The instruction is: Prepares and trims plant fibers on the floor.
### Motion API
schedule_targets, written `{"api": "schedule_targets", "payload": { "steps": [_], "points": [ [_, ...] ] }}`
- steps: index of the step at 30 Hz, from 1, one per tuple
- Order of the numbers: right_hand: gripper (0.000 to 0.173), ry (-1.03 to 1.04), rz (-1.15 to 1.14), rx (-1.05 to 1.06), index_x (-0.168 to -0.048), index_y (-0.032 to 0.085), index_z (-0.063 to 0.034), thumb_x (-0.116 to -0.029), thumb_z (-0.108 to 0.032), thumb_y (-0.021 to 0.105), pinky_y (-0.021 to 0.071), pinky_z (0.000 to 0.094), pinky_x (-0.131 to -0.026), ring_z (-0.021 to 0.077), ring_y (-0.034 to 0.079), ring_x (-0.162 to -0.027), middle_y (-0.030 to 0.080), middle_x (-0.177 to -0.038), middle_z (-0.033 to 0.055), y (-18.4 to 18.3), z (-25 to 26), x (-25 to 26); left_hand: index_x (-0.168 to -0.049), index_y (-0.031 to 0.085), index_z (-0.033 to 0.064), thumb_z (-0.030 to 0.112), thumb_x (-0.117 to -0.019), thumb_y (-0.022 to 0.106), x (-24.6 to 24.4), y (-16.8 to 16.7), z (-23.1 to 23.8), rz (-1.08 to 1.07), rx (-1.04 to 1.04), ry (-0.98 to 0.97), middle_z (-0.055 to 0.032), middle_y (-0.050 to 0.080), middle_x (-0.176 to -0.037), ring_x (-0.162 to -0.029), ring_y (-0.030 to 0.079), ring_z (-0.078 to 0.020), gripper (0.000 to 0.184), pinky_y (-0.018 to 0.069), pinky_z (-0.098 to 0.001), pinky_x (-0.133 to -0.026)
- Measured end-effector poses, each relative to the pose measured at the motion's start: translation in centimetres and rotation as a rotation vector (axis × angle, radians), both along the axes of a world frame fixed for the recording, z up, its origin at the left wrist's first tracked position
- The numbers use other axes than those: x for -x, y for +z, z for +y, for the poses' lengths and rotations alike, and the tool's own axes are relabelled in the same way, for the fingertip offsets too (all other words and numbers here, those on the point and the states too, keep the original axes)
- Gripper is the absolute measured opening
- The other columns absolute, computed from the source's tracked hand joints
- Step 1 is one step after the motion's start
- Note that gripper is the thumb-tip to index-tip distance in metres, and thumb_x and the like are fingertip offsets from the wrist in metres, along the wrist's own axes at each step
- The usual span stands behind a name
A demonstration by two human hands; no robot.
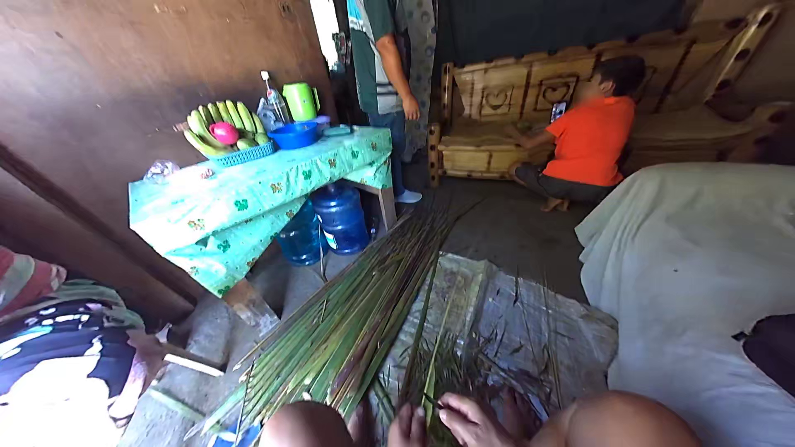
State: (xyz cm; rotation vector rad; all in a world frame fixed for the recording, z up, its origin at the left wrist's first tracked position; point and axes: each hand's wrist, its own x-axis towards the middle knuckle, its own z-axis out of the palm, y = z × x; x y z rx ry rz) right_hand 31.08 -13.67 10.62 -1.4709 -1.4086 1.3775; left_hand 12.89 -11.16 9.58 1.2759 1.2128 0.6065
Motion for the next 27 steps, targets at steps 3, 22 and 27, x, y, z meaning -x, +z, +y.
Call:
{"api": "schedule_targets", "payload": {
  "steps": [3,22,27],
  "points": [
    [0.033,0.218,-0.217,-0.084,-0.111,0.069,0.0006,-0.1044,-0.025,0.049,0.0496,0.0445,-0.073,0.0244,0.061,-0.075,0.065,-0.083,0.0152,0.2,-0.6,0.8,-0.100,0.060,-0.0019,0.016,-0.1092,0.043,-0.4,-0.3,0.0,-0.034,0.032,0.060,0.0001,0.049,-0.067,-0.055,0.046,-0.0079,0.026,0.0437,-0.0278,-0.054],
    [0.036,0.171,-0.318,-0.258,-0.103,0.069,0.0000,-0.1028,-0.027,0.046,0.0503,0.0454,-0.066,0.0258,0.063,-0.070,0.064,-0.076,0.0138,-0.1,0.5,0.7,-0.099,0.055,0.0064,0.014,-0.1121,0.031,-0.5,1.9,0.0,-0.335,0.346,0.120,0.0051,0.042,-0.054,-0.040,0.037,-0.0022,0.028,0.0330,-0.0172,-0.039],
    [0.039,0.102,-0.500,-0.213,-0.111,0.069,0.0001,-0.1052,-0.030,0.045,0.0536,0.0542,-0.078,0.0339,0.069,-0.085,0.070,-0.089,0.0187,-0.8,2.4,-1.1,-0.095,0.049,0.0088,0.017,-0.1133,0.030,-0.3,2.5,-0.4,-0.352,0.425,0.092,0.0054,0.037,-0.054,-0.039,0.033,-0.0025,0.028,0.0299,-0.0168,-0.038]
  ]
}}
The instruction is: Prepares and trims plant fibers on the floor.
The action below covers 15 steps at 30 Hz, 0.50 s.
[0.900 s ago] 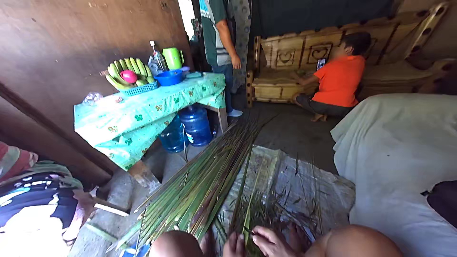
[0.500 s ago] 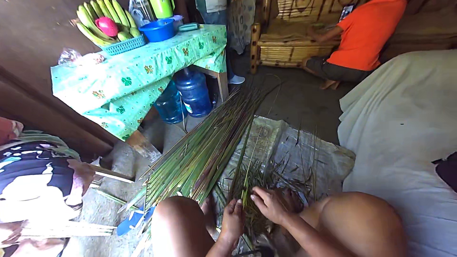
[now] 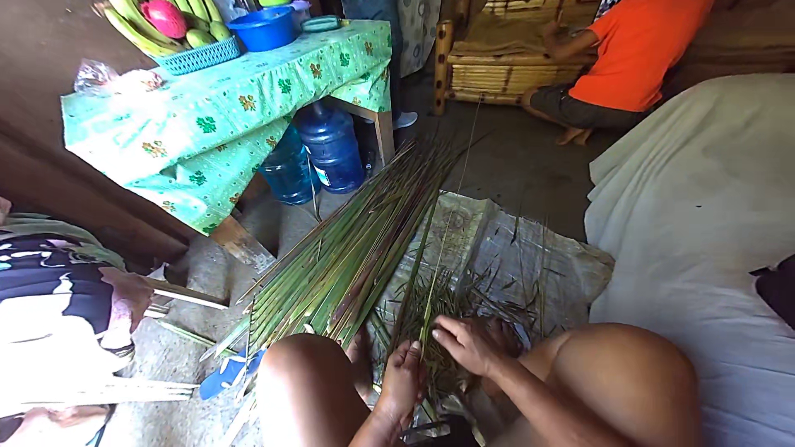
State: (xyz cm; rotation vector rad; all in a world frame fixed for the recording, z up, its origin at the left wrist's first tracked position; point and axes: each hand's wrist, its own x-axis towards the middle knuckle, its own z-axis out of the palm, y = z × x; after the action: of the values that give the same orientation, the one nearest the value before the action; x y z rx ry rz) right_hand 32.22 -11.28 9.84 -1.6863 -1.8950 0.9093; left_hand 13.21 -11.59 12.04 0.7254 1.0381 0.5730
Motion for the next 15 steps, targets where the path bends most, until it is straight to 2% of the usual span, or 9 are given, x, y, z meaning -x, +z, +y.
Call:
{"api": "schedule_targets", "payload": {
  "steps": [3,5,7,11,13,15],
  "points": [
    [0.039,-0.207,0.033,0.024,-0.115,0.067,0.0007,-0.1066,-0.028,0.043,0.0516,0.0552,-0.081,0.0332,0.067,-0.087,0.068,-0.091,0.0190,0.2,1.4,-2.2,-0.096,0.050,0.0083,0.020,-0.1137,0.029,0.4,0.4,-0.6,-0.060,0.085,-0.061,0.0061,0.039,-0.054,-0.039,0.035,-0.0010,0.030,0.0329,-0.0149,-0.038],
    [0.038,-0.237,0.111,0.006,-0.113,0.068,-0.0003,-0.1058,-0.028,0.042,0.0506,0.0467,-0.075,0.0250,0.063,-0.077,0.065,-0.084,0.0136,0.1,1.3,-2.9,-0.098,0.051,0.0071,0.020,-0.1138,0.027,0.5,0.4,-0.6,-0.083,0.108,-0.058,0.0062,0.040,-0.053,-0.038,0.037,-0.0005,0.032,0.0339,-0.0142,-0.037],
    [0.039,-0.170,0.227,0.027,-0.112,0.069,0.0006,-0.1041,-0.026,0.042,0.0494,0.0379,-0.068,0.0167,0.057,-0.068,0.061,-0.078,0.0079,0.5,0.2,-2.0,-0.098,0.052,0.0066,0.020,-0.1140,0.026,0.5,0.3,-0.2,-0.087,0.100,-0.049,0.0062,0.040,-0.053,-0.038,0.037,-0.0005,0.033,0.0339,-0.0141,-0.037],
    [0.037,0.060,0.243,0.007,-0.107,0.070,-0.0007,-0.1036,-0.027,0.044,0.0500,0.0420,-0.069,0.0211,0.062,-0.072,0.065,-0.080,0.0121,0.5,-1.7,1.0,-0.097,0.053,0.0083,0.022,-0.1140,0.025,0.6,0.1,0.4,-0.119,0.116,-0.037,0.0066,0.041,-0.054,-0.038,0.037,-0.0003,0.035,0.0336,-0.0139,-0.037],
    [0.037,0.076,0.189,-0.040,-0.105,0.070,-0.0016,-0.1040,-0.028,0.045,0.0507,0.0425,-0.069,0.0223,0.063,-0.073,0.066,-0.080,0.0127,0.2,-1.7,1.2,-0.096,0.051,0.0107,0.024,-0.1143,0.023,0.7,0.1,0.3,-0.167,0.172,-0.043,0.0073,0.039,-0.055,-0.038,0.035,0.0001,0.035,0.0327,-0.0133,-0.037],
    [0.037,0.020,0.124,-0.080,-0.104,0.070,-0.0007,-0.1035,-0.028,0.045,0.0517,0.0468,-0.070,0.0265,0.065,-0.075,0.066,-0.080,0.0147,-0.1,-0.9,0.6,-0.096,0.050,0.0115,0.025,-0.1143,0.023,1.0,0.3,0.1,-0.222,0.229,-0.065,0.0078,0.039,-0.056,-0.038,0.035,0.0007,0.036,0.0328,-0.0125,-0.037]
  ]
}}
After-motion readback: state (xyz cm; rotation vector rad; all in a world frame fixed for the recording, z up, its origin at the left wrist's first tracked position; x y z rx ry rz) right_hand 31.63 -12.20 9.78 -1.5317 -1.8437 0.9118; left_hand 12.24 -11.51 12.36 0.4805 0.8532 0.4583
